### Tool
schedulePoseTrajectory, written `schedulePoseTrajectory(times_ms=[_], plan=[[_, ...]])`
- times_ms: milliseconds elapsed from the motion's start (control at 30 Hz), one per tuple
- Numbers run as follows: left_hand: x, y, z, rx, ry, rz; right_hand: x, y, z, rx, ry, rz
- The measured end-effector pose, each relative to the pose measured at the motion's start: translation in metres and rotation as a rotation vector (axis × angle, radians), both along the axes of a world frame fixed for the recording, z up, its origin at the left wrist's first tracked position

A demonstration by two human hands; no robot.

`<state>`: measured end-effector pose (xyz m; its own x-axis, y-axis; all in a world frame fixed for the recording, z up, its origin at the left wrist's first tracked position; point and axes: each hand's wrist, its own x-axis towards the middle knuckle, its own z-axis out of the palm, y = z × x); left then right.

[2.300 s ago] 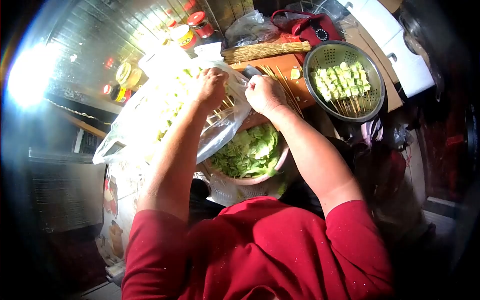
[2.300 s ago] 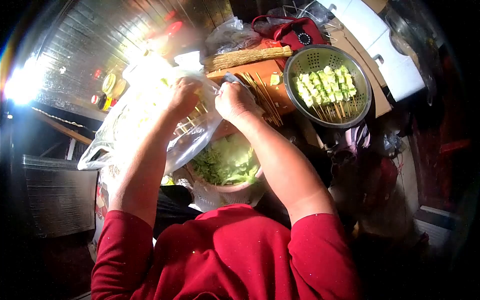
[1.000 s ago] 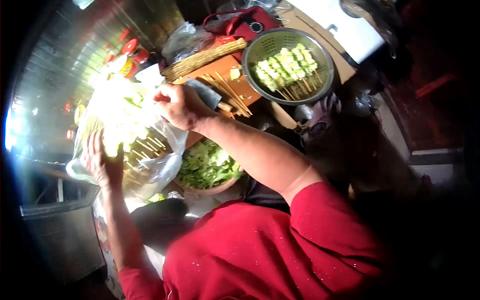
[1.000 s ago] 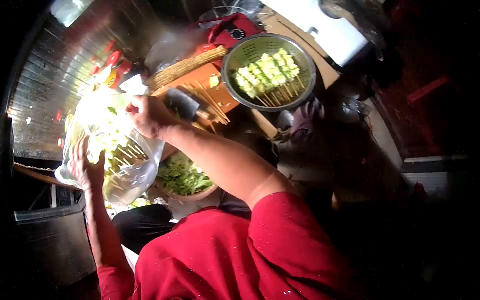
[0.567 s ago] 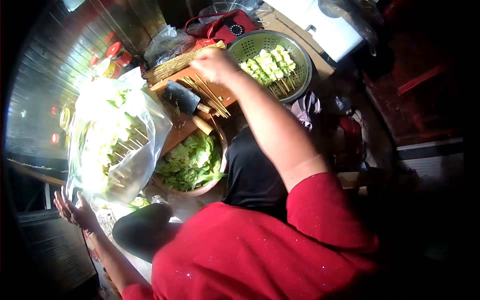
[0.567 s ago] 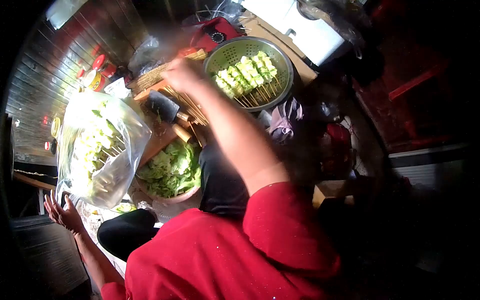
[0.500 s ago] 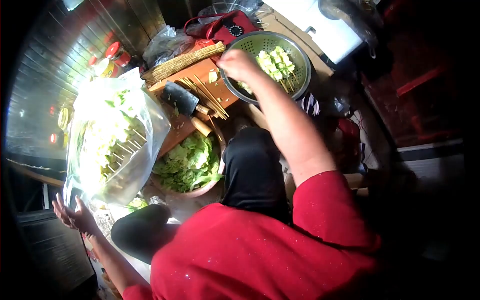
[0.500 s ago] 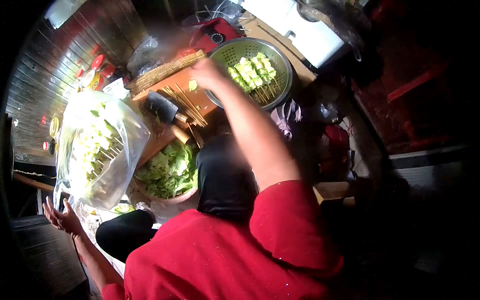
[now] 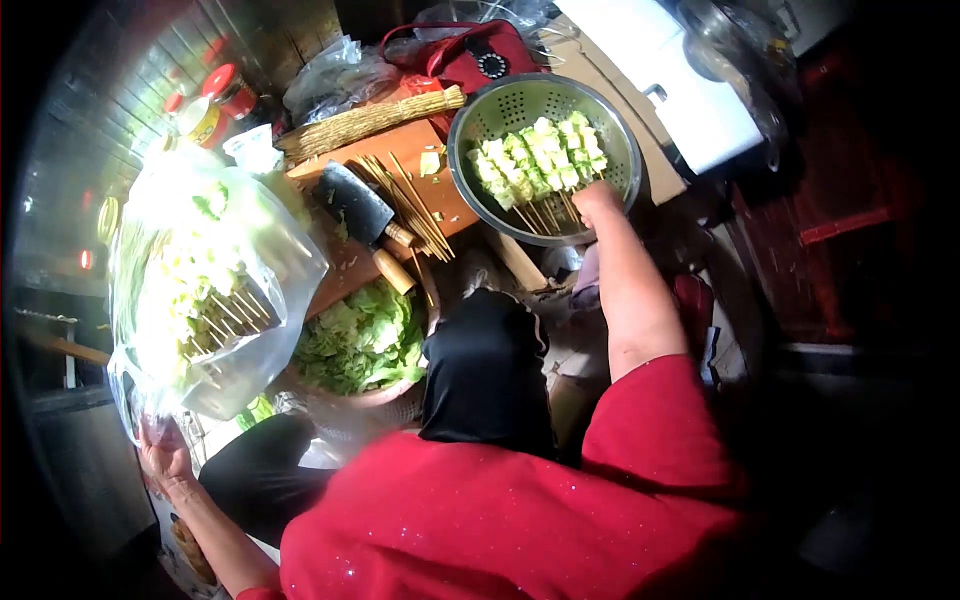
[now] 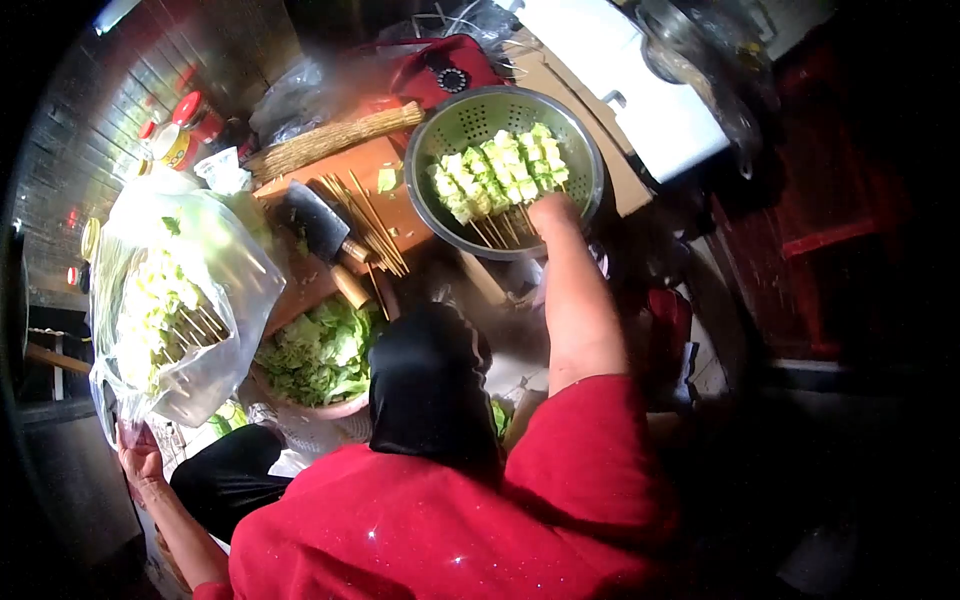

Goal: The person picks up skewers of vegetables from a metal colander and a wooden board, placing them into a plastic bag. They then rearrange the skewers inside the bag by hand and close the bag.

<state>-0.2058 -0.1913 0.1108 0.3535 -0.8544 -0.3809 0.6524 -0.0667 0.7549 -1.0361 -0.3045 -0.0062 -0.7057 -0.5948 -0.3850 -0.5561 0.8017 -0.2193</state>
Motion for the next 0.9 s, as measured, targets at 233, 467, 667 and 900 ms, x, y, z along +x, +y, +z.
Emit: schedulePoseTrajectory(times_ms=[233, 467, 667, 900], plan=[[-0.043, -0.013, 0.025, -0.023, 0.097, 0.060, -0.013, -0.019, -0.018, 0.186, -0.062, 0.046], [-0.064, -0.010, 0.035, 0.023, -0.045, 0.192, -0.019, -0.015, -0.020, 0.154, -0.256, -0.094], [-0.063, 0.017, 0.038, 0.193, -0.322, -0.073, -0.015, -0.014, -0.021, 0.186, -0.286, 0.014], [-0.077, 0.009, 0.054, 0.261, -0.519, -0.026, -0.027, -0.005, -0.011, -0.203, -0.963, -0.101]])
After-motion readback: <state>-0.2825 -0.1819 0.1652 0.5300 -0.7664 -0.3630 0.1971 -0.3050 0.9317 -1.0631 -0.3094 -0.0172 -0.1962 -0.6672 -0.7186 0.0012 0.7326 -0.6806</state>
